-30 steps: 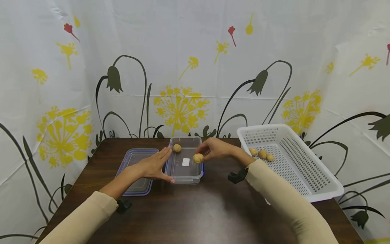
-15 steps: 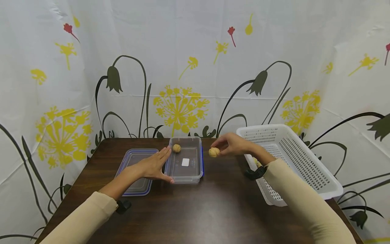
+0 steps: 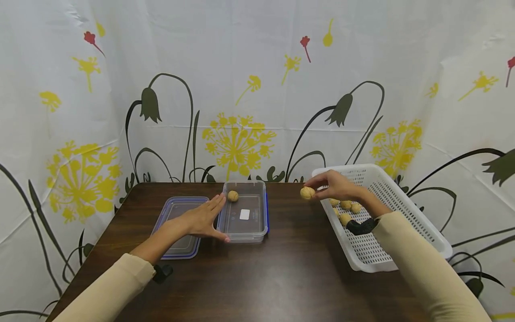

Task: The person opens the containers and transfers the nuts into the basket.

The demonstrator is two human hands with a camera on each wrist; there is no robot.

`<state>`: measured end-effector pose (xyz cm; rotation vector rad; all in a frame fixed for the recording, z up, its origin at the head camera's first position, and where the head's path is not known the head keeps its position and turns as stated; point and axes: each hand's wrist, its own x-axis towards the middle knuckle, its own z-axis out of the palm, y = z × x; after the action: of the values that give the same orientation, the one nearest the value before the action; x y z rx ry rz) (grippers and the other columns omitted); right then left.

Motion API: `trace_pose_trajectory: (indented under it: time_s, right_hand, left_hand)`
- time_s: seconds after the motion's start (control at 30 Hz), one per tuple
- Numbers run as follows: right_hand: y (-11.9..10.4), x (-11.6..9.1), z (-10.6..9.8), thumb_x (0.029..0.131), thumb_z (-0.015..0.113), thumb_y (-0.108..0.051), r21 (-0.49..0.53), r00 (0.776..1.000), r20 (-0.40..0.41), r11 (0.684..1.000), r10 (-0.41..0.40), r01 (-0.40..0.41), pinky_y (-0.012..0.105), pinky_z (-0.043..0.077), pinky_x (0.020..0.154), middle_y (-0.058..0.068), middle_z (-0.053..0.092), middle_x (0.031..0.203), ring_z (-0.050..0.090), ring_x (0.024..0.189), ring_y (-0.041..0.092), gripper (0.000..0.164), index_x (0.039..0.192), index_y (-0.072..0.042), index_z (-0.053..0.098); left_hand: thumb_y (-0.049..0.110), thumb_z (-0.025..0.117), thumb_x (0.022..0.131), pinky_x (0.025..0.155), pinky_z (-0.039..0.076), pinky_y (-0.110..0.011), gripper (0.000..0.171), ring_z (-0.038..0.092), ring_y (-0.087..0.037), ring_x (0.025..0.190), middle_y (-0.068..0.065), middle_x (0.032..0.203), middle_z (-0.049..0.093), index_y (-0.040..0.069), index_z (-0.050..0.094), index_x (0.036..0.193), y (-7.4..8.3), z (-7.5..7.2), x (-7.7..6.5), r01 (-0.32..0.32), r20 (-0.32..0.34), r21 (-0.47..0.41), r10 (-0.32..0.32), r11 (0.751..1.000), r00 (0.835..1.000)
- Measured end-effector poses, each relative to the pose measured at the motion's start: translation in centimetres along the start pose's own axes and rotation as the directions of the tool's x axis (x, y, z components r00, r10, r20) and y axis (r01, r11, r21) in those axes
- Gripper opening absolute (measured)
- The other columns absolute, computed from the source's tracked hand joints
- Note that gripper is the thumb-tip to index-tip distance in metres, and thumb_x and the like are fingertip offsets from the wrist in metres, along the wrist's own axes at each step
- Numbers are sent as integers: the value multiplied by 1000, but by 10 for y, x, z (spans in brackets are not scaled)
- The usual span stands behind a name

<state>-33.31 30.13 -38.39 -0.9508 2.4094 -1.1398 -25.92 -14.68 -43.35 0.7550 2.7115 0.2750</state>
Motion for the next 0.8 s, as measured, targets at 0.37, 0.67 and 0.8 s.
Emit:
trace_pose_trajectory:
  time_s: [0.37,0.67,0.8]
  right_hand:
    - [38,-41,-31,92,83,-7,-135,985,-156,986,72,-93,18,55,89,18,77,119,71,104,6,38,127,5,74]
    - [66,-58,-36,90,81,-1,-112,979,-157,983,129,-147,19,56,87,25,76,116,75,101,16,38,124,13,71]
    - [71,-57,-33,88,84,-3,-171,982,-124,972,143,-163,22,57,87,23,77,114,76,103,25,38,122,11,73]
  left_hand:
    - [66,81,84,131,18,-54,131,9,-42,163,-27,175,4,-10,11,165,0,-1,0,1,2,3,-1,1000,1000]
    - [67,80,84,131,17,-54,132,6,-40,163,-26,175,2,-9,10,166,-2,1,1,2,14,10,-2,1000,1000]
    - [68,80,84,131,17,-54,132,6,-40,164,-25,176,1,-8,9,166,-2,1,2,6,13,10,-6,1000,1000]
